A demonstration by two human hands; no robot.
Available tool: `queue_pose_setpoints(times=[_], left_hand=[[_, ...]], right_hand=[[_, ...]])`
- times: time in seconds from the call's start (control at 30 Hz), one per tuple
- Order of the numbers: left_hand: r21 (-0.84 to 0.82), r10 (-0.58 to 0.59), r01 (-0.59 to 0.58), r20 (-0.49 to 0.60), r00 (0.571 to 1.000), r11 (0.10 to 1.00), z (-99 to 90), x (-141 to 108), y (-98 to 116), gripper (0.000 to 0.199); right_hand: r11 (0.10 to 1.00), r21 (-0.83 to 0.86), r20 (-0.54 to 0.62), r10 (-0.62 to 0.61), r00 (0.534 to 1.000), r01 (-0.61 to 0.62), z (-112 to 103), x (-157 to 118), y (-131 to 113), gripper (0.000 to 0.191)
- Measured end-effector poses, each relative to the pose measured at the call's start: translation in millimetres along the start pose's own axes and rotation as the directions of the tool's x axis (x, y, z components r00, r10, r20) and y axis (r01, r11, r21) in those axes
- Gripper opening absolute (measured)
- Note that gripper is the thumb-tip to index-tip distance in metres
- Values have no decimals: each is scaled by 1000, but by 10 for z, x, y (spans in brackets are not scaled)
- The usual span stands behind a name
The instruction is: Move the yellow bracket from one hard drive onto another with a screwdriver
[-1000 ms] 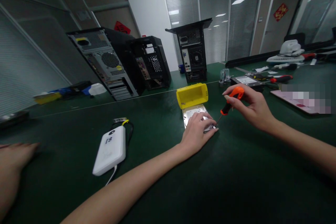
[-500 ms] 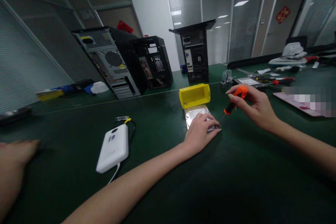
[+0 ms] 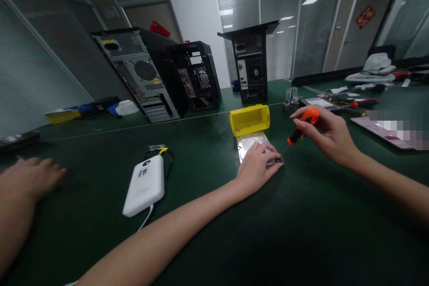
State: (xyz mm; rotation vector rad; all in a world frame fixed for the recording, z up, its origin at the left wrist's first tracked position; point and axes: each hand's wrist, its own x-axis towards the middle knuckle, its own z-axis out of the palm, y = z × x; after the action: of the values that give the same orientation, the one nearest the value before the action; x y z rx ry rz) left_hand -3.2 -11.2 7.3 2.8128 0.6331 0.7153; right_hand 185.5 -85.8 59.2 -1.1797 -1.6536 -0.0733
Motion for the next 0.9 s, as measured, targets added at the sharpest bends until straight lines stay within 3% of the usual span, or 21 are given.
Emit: queue_pose_setpoints(times=[0.57,0.9], left_hand=[[4,-3,3,2,1000,1000,0,0,4,17],[15,-12,11,37,999,1000,-21,2,22,16]], right_hand=[[1000,24,-9,11,1000,-11,6,-7,4,20],[992,96,112,67,991,-78,87,179,15,27]])
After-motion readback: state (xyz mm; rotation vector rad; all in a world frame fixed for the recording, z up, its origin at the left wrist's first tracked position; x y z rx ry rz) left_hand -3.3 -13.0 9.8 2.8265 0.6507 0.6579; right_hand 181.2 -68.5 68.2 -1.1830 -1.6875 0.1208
